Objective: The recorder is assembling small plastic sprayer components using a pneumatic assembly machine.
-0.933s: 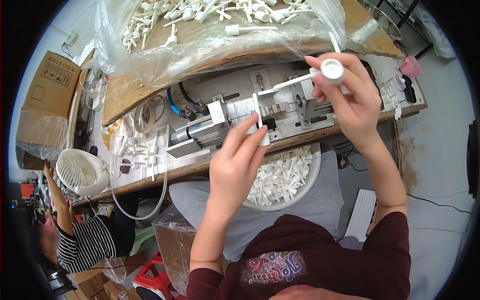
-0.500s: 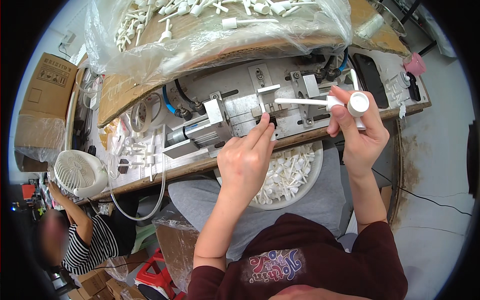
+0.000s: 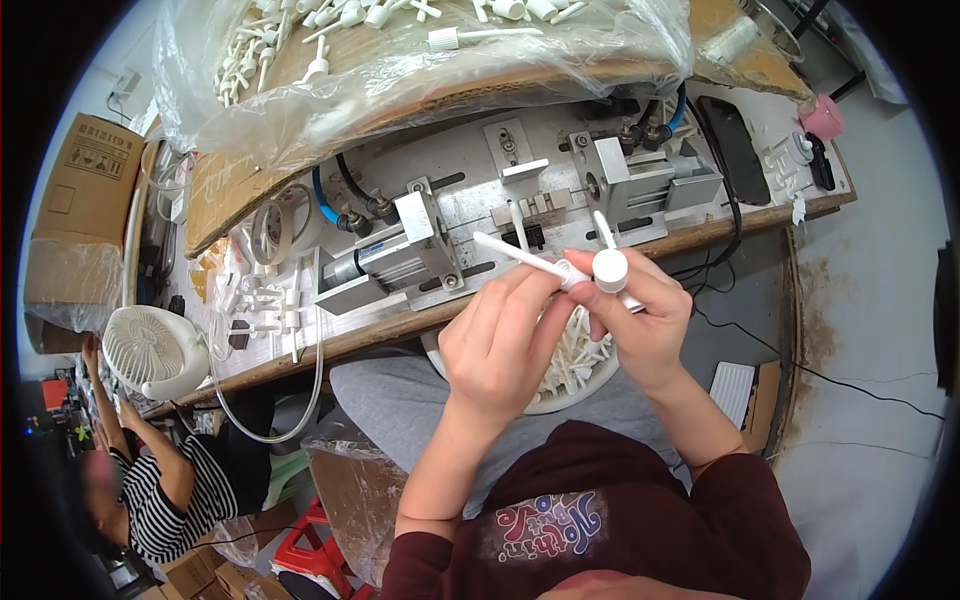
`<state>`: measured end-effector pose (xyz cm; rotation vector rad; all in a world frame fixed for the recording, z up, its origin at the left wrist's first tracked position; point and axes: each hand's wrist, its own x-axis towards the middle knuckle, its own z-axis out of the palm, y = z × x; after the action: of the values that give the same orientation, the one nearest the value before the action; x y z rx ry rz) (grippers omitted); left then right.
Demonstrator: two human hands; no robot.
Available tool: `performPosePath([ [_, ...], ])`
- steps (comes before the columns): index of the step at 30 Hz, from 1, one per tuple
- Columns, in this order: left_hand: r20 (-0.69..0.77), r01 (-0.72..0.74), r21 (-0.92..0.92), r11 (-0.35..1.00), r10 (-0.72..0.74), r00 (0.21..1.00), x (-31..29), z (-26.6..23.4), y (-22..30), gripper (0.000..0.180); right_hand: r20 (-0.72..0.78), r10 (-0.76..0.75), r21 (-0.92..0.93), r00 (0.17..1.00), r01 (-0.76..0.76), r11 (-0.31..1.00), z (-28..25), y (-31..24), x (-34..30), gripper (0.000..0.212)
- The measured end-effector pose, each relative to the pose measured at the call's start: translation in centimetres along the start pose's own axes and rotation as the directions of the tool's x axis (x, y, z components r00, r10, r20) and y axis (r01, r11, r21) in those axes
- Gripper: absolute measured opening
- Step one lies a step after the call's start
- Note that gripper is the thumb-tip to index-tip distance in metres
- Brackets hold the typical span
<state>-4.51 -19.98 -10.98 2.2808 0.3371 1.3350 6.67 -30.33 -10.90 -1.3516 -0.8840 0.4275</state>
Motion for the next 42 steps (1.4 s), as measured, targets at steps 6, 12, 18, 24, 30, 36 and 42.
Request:
performPosePath([
  [6,0.103,0.057,0.032,0.998,-0.06,0.993,-0.5,-0.8,0.1,0.037,0.044,0.058,-0.084,0.997,-0.054,0.995,-0.4,0.3,0.3,0.021],
  [12,0.317,-0.027,0.326,0.945,-0.082,0.945,-0.4,-1.1,-1.5,0.032,-0.013,0.015,-0.159,1.0,-0.017,0.987,-1.5,0.5,-0.1,0.018],
  [18,0.412,-0.09,0.434,0.896,-0.109,0.905,1.2,-1.2,-1.4,0.027,0.074,-0.063,-0.305,0.995,0.083,0.949,-2.9,-0.6,-0.2,0.024],
  [24,0.394,0.026,0.342,0.939,-0.169,0.903,1.3,-1.4,-1.4,0.028,0.251,-0.391,-0.489,0.886,0.464,0.739,-3.8,-0.2,1.0,0.031],
  [30,0.603,0.735,-0.398,0.549,-0.448,0.661,0.7,-3.3,-0.8,0.04,0.539,-0.426,-0.593,0.727,0.686,0.42,-4.1,0.8,1.5,0.044],
  [36,0.462,0.624,-0.409,0.665,-0.439,0.771,0.4,-3.8,0.1,0.037,0.521,-0.514,-0.539,0.682,0.729,0.422,-3.4,1.2,2.8,0.048],
  [42,0.236,0.176,0.168,0.97,-0.213,0.948,-0.2,-1.5,-1.4,0.029,0.318,-0.441,-0.352,0.839,0.536,0.767,-3.6,-0.3,2.6,0.051],
])
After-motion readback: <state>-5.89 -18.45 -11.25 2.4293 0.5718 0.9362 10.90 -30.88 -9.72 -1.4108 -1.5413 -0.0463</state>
